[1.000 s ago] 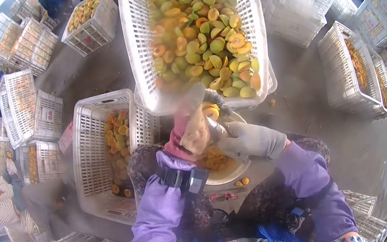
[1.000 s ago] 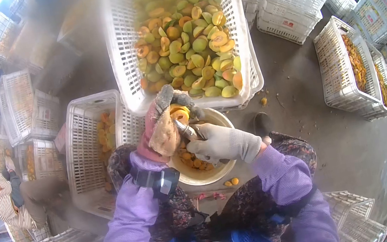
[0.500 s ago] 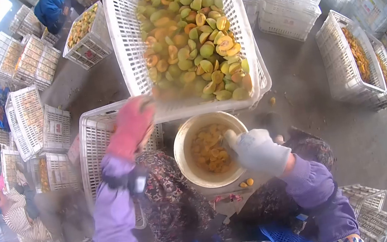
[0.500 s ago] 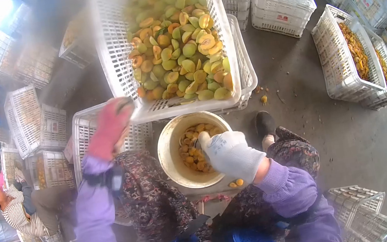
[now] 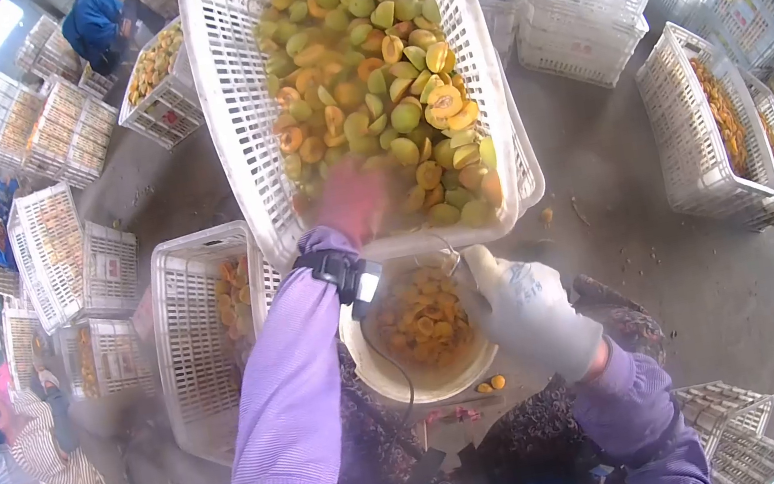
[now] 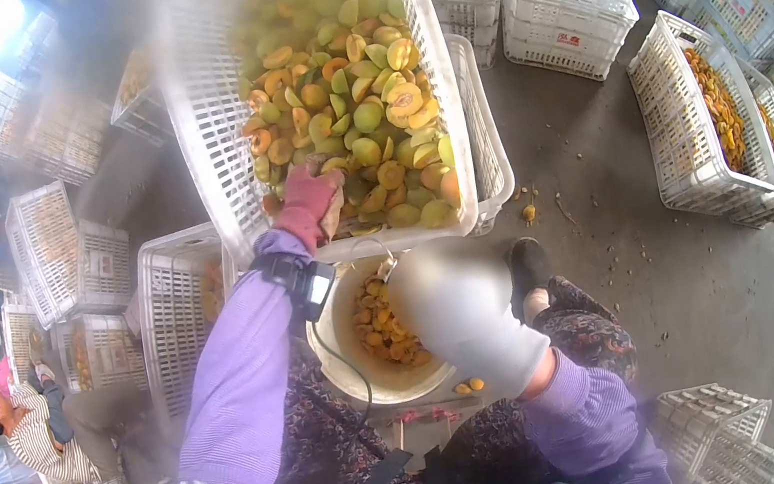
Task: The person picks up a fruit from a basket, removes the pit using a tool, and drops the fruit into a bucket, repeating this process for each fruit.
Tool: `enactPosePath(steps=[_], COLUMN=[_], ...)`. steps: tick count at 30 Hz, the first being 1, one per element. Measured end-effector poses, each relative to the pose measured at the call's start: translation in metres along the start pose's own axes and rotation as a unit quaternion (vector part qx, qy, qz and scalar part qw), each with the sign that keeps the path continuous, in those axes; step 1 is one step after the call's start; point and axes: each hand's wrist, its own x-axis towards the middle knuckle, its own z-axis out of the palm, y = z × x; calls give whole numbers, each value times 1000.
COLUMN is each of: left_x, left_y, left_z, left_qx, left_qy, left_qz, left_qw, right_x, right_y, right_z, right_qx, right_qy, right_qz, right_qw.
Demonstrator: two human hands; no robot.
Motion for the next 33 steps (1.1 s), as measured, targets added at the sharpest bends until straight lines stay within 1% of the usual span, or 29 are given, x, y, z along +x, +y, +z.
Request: enactPosePath(steps=[1,2,3,6,7,9,10,13,15,17,19,21,23,24,25,26,27,28,29,30,32,33], left_x=[3,2,-1,-45,-60,-93,-107,-135,-140,-138,-136,-136,-138,-142,-144,-145,-144,-144,-143,-145,-143,-137], left_y=[-6,-8,2,4,7,12,12,12,14,17,20,21,21,23,24,27,38,44,50,54,48,36], left_z=[-4,-4,-15,-28,-31,-34,-33,-29,-27,-26,-23,-20,-17,-19,-21,-24,-38,-46,-54,-57,-46,-26], left_qx=[-72,-307,-512,-610,-670,-714,-716,-716,-725,-746,-749,-730,-648,-631,-564,-491,-352,-266,-178,-154,-285,-429], left_qy=[-4,-61,-77,-70,-62,-61,-59,-56,-46,-25,6,34,67,64,87,116,167,190,221,229,201,160], left_qz=[19,-64,-166,-1,-41,-71,-71,-73,-72,-68,-66,-65,-79,-88,-55,-27,44,85,122,130,47,-45], left_qw=[997,948,839,789,739,694,692,692,684,662,659,679,755,768,819,863,920,941,951,952,936,888], right_x=[1,1,2,11,14,18,19,18,19,20,19,21,24,25,27,27,26,26,27,28,28,27], right_y=[0,1,0,-6,-8,-18,-23,-29,-30,-28,-28,-32,-38,-39,-40,-40,-39,-39,-38,-37,-37,-39], right_z=[1,1,2,6,13,12,12,24,30,35,41,42,40,38,38,40,42,44,44,43,41,40], right_qx=[14,29,44,77,65,71,73,25,19,5,-12,3,15,19,23,20,17,14,9,4,1,3], right_qy=[14,29,43,42,64,14,-14,-54,-55,-49,-39,-70,-98,-109,-120,-112,-103,-93,-99,-105,-123,-134], right_qz=[2,5,6,6,-8,14,25,11,3,-13,-35,-8,16,26,37,33,29,26,21,16,23,33], right_qw=[1000,999,998,996,996,997,997,998,998,999,999,997,995,993,992,993,994,995,995,994,992,990])
